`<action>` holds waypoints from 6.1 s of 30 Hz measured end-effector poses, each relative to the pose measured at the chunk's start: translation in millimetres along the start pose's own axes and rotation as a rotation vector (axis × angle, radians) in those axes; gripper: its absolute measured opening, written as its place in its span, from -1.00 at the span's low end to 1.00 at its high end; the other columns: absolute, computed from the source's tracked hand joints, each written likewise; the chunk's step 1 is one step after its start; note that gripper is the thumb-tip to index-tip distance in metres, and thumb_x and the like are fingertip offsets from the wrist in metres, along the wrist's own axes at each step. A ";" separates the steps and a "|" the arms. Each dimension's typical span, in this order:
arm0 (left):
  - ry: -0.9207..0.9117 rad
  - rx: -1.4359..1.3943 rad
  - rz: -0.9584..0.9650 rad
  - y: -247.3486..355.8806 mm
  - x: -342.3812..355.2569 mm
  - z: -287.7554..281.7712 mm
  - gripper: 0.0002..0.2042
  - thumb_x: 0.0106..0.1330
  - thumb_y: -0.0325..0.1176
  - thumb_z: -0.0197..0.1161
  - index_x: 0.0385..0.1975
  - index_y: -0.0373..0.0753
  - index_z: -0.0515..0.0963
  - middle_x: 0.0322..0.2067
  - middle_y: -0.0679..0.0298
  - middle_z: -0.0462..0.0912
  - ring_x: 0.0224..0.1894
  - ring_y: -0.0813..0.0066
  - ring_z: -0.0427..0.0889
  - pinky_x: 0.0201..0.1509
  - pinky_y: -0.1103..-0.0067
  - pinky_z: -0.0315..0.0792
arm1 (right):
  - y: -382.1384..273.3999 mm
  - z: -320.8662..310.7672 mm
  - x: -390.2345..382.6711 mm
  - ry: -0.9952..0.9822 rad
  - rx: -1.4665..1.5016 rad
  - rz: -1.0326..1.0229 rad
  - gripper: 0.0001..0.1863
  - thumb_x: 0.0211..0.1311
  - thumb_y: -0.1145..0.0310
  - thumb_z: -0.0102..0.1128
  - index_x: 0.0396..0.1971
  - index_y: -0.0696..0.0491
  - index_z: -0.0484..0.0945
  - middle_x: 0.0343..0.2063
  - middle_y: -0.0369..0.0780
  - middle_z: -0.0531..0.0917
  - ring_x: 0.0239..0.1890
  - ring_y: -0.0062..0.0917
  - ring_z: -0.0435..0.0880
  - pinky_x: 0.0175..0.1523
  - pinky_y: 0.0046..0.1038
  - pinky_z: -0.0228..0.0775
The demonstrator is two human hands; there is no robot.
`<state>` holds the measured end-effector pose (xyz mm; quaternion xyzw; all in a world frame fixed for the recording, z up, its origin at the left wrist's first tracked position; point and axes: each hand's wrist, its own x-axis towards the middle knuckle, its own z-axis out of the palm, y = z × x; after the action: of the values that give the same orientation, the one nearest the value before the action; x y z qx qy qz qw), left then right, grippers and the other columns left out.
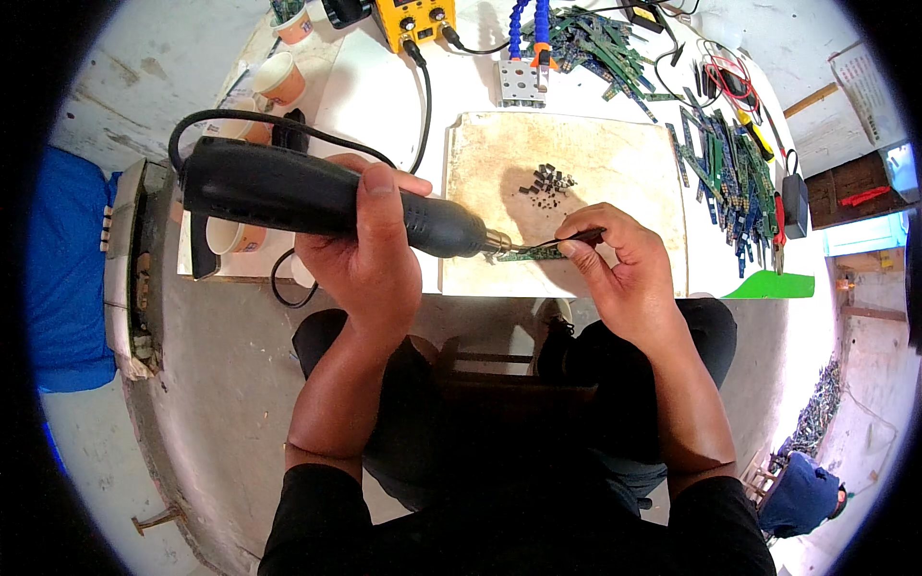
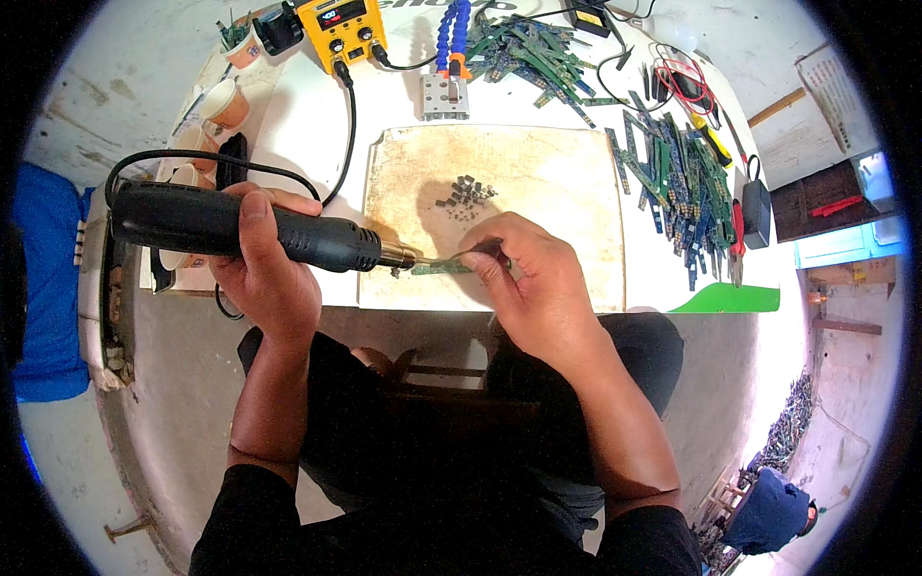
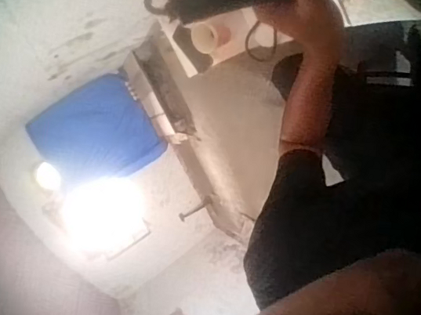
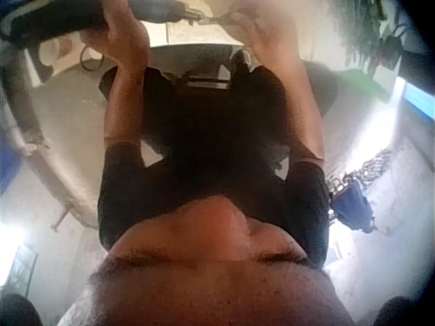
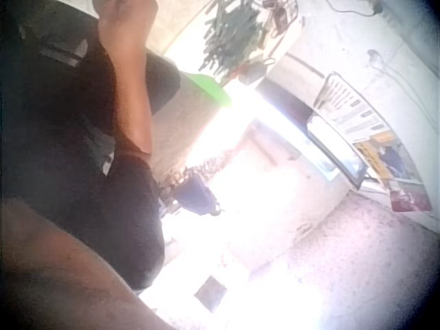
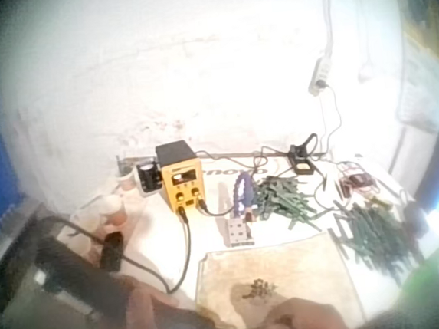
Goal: The person uses a hot air gun to heat and remove small electronic components from a green circuit board. They hold the board with tweezers while applying heat, and the removed components accumulate on the work surface.
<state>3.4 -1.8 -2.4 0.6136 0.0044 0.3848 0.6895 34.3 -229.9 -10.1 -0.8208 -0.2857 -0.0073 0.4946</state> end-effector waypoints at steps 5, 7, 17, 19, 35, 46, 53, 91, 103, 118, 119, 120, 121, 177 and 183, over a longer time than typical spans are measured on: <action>0.004 0.026 -0.041 0.1 -1.5 -0.1 -0.91 0.37 -0.41 0.17 -0.37 -0.25 0.53 -0.54 0.27 0.69 -0.51 0.70 0.57 -0.28 0.73 0.41 | -2.9 -1.2 -0.9 -0.010 -0.013 0.042 -0.91 0.21 0.57 0.24 -0.29 0.16 0.57 -0.35 -0.14 0.64 -0.38 -0.38 0.64 -0.24 -0.48 0.45; 0.000 0.028 -0.038 0.5 -0.7 0.0 -0.91 0.37 -0.41 0.17 -0.37 -0.25 0.53 -0.54 0.26 0.69 -0.51 0.70 0.57 -0.28 0.74 0.41 | -3.5 -1.8 -0.6 -0.011 -0.009 0.040 -0.91 0.22 0.57 0.25 -0.29 0.16 0.57 -0.35 -0.14 0.64 -0.39 -0.39 0.63 -0.26 -0.48 0.45; 0.006 0.013 -0.030 1.7 -1.5 3.9 -0.89 0.39 -0.40 0.17 -0.39 -0.25 0.52 -0.54 0.28 0.68 -0.49 0.72 0.55 -0.28 0.75 0.39 | -2.4 -1.0 -0.6 -0.001 0.009 -0.023 -0.91 0.21 0.59 0.24 -0.30 0.17 0.56 -0.37 -0.15 0.64 -0.40 -0.43 0.62 -0.27 -0.49 0.45; -0.010 0.021 -0.023 0.8 -2.0 4.7 -0.89 0.39 -0.40 0.17 -0.39 -0.25 0.52 -0.53 0.29 0.68 -0.49 0.73 0.54 -0.29 0.75 0.38 | -3.1 -1.7 -0.7 -0.004 0.013 -0.016 -0.91 0.21 0.60 0.25 -0.30 0.17 0.56 -0.37 -0.15 0.64 -0.39 -0.42 0.63 -0.26 -0.49 0.45; -0.012 0.031 -0.004 -1.0 -0.5 0.4 -0.86 0.39 -0.37 0.17 -0.41 -0.24 0.55 -0.55 0.30 0.68 -0.50 0.70 0.58 -0.27 0.75 0.40 | -1.7 -0.8 -0.7 -0.004 -0.011 0.009 -0.91 0.19 0.60 0.26 -0.31 0.17 0.58 -0.36 -0.14 0.66 -0.34 -0.35 0.66 -0.20 -0.47 0.47; -0.016 0.014 0.002 -1.1 -1.7 -0.5 -0.86 0.38 -0.34 0.19 -0.39 -0.24 0.54 -0.54 0.30 0.68 -0.50 0.72 0.55 -0.29 0.75 0.38 | -2.2 0.8 -0.4 0.008 0.004 0.013 -0.92 0.18 0.62 0.24 -0.32 0.18 0.58 -0.37 -0.13 0.66 -0.33 -0.36 0.67 -0.19 -0.48 0.48; -0.015 0.005 -0.012 -1.4 -0.6 -0.4 -0.89 0.37 -0.36 0.20 -0.39 -0.23 0.53 -0.55 0.28 0.68 -0.50 0.71 0.56 -0.28 0.75 0.39 | -1.0 0.9 -1.0 0.012 0.013 0.019 -0.92 0.19 0.62 0.24 -0.31 0.18 0.58 -0.36 -0.13 0.66 -0.34 -0.37 0.67 -0.19 -0.48 0.49; 0.001 0.029 -0.019 0.1 -1.1 0.0 -0.88 0.38 -0.37 0.18 -0.40 -0.22 0.52 -0.55 0.31 0.67 -0.50 0.73 0.54 -0.26 0.74 0.37 | -3.3 0.4 -1.2 0.022 -0.006 0.027 -0.93 0.18 0.59 0.27 -0.33 0.18 0.60 -0.36 -0.13 0.68 -0.32 -0.32 0.67 -0.18 -0.44 0.50; -0.025 0.032 -0.008 0.7 -0.5 -1.2 -0.88 0.39 -0.35 0.19 -0.38 -0.22 0.52 -0.56 0.29 0.68 -0.51 0.70 0.57 -0.24 0.75 0.39 | -5.2 0.1 -1.1 0.029 -0.018 0.032 -0.93 0.19 0.59 0.26 -0.32 0.18 0.61 -0.35 -0.13 0.67 -0.32 -0.40 0.68 -0.19 -0.46 0.50; -0.007 0.020 -0.046 2.2 -5.3 6.6 -0.85 0.39 -0.33 0.18 -0.39 -0.25 0.53 -0.54 0.26 0.68 -0.47 0.69 0.56 -0.23 0.74 0.40 | 10.2 0.1 13.1 0.285 -0.050 0.154 -0.90 0.29 0.56 0.24 -0.21 0.17 0.59 -0.37 -0.28 0.68 -0.32 -0.69 0.58 -0.12 -0.62 0.43; -0.007 0.022 -0.043 2.3 -5.7 6.9 -0.85 0.40 -0.33 0.18 -0.39 -0.25 0.53 -0.53 0.26 0.68 -0.47 0.69 0.56 -0.23 0.73 0.41 | 10.4 1.6 15.0 0.291 -0.059 0.179 -0.90 0.29 0.55 0.24 -0.21 0.16 0.59 -0.37 -0.28 0.68 -0.33 -0.70 0.58 -0.13 -0.62 0.43; -0.007 0.024 -0.040 2.3 -6.0 7.0 -0.85 0.40 -0.33 0.17 -0.39 -0.26 0.53 -0.53 0.26 0.68 -0.47 0.68 0.57 -0.22 0.72 0.41 | 10.2 2.7 15.9 0.298 -0.069 0.204 -0.89 0.29 0.55 0.25 -0.21 0.16 0.59 -0.37 -0.29 0.68 -0.34 -0.70 0.57 -0.14 -0.62 0.42; -0.008 0.026 -0.037 2.0 -6.2 7.1 -0.84 0.40 -0.33 0.17 -0.38 -0.26 0.53 -0.52 0.25 0.68 -0.46 0.68 0.57 -0.22 0.72 0.42 | 9.0 3.0 16.5 0.304 -0.075 0.211 -0.89 0.29 0.54 0.26 -0.21 0.16 0.60 -0.37 -0.30 0.68 -0.34 -0.70 0.57 -0.14 -0.62 0.42; -0.101 0.070 0.001 -6.9 -13.3 15.8 -0.76 0.43 -0.23 0.08 -0.18 -0.32 0.40 -0.49 0.06 0.67 -0.41 0.41 0.68 -0.21 0.61 0.56 | 7.5 -29.0 -14.4 -0.001 -0.018 0.098 -0.91 0.25 0.57 0.26 -0.26 0.18 0.58 -0.33 -0.23 0.65 -0.29 -0.61 0.60 -0.13 -0.58 0.44; -0.102 0.001 -0.020 -4.7 -13.7 16.0 -0.80 0.44 -0.29 0.12 -0.23 -0.33 0.42 -0.47 0.12 0.69 -0.37 0.51 0.65 -0.14 0.62 0.51 | 9.4 -27.8 -14.5 0.004 -0.037 0.072 -0.92 0.26 0.57 0.26 -0.26 0.17 0.58 -0.33 -0.23 0.66 -0.30 -0.61 0.59 -0.13 -0.58 0.44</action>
<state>3.8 -22.3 -8.8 0.6327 -0.0246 0.3461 0.6923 34.2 -262.6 -7.7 -0.8396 -0.2548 0.0037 0.4797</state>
